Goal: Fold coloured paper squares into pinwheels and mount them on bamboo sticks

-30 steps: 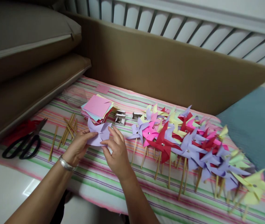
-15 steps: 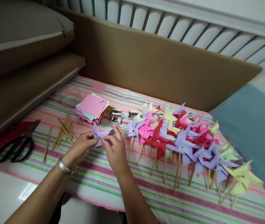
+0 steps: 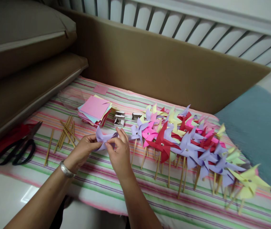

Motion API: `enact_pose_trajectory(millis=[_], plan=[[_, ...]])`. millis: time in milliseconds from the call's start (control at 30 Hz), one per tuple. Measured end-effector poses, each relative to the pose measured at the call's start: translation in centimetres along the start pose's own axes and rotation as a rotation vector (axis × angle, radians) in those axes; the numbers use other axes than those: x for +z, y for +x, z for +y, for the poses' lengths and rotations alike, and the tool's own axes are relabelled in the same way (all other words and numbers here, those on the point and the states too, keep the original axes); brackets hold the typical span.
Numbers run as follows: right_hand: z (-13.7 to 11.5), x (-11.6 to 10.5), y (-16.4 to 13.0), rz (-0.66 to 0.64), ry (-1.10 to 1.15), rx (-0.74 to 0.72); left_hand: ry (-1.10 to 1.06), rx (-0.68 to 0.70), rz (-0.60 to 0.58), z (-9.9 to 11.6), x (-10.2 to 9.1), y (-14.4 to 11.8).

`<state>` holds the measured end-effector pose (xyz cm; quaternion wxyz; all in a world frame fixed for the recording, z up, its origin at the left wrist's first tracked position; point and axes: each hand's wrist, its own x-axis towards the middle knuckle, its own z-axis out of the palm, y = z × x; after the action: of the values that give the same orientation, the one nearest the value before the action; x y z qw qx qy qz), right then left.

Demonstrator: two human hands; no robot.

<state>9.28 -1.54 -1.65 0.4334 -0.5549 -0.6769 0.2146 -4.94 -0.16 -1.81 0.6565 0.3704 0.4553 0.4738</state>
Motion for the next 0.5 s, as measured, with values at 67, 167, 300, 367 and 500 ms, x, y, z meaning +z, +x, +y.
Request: enact_pose_trajectory(millis=[67, 167, 300, 367, 500], plan=[[0.01, -0.01, 0.04, 0.008, -0.004, 0.013, 0.006, 0.003, -0.016, 0.02, -0.04, -0.01], [0.06, -0.03, 0.08, 0.021, -0.004, 0.019, 0.016, -0.004, -0.047, 0.0, -0.15, 0.01], [0.08, 0.06, 0.0, 0.038, -0.008, 0.007, 0.013, 0.003, -0.078, -0.11, -0.28, 0.06], [0.06, 0.19, -0.08, 0.042, -0.024, 0.001, 0.016, 0.005, -0.073, -0.18, -0.31, 0.11], [-0.07, 0.09, 0.0, 0.002, -0.056, 0.02, 0.045, -0.001, -0.024, -0.23, -0.36, 0.27]])
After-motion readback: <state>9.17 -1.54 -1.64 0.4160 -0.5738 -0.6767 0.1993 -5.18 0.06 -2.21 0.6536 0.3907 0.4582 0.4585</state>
